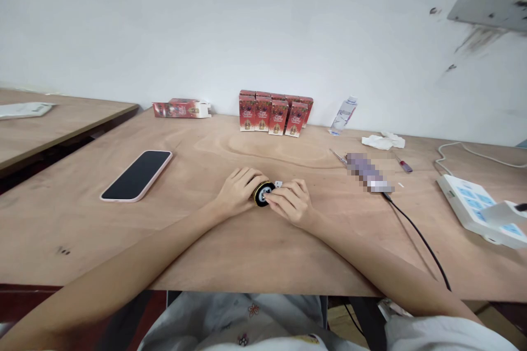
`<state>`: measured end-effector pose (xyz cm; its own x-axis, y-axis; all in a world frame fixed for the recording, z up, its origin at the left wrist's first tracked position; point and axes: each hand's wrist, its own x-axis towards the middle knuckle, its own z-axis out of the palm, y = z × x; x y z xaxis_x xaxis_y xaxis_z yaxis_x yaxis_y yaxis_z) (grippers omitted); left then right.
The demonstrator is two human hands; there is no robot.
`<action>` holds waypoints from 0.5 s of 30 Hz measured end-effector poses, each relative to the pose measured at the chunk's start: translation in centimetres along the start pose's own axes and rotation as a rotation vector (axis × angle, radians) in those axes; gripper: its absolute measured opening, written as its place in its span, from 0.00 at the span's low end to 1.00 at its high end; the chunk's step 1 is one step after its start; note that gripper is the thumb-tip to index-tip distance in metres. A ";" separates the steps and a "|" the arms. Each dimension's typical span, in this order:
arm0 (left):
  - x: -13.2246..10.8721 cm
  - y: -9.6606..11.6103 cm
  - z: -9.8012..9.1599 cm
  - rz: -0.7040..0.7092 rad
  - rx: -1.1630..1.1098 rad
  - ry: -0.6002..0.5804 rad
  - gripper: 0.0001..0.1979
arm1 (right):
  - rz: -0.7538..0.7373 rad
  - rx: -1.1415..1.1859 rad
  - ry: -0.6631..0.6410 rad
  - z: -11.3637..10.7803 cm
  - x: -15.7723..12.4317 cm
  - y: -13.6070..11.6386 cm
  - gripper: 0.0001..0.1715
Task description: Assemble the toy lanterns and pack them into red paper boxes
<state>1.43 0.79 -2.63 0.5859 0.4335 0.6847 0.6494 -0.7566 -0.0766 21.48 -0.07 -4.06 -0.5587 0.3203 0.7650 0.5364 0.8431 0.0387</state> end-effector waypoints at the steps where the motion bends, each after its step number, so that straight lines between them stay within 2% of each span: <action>1: 0.0 0.0 0.0 -0.012 -0.003 -0.010 0.11 | 0.019 0.006 -0.018 0.1 -0.1 0.0 0.10; 6: 0.0 -0.2 0.0 -0.039 -0.006 -0.038 0.12 | 0.043 0.047 -0.036 0.2 -0.2 0.0 0.10; 15: 0.0 -0.3 0.0 0.004 0.012 0.012 0.12 | -0.082 -0.068 0.056 -0.3 0.5 -0.3 0.09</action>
<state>1.26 0.98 -2.65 0.5825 0.4243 0.6933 0.6529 -0.7523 -0.0882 21.26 -0.28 -3.53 -0.5672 0.2247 0.7924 0.5325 0.8339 0.1447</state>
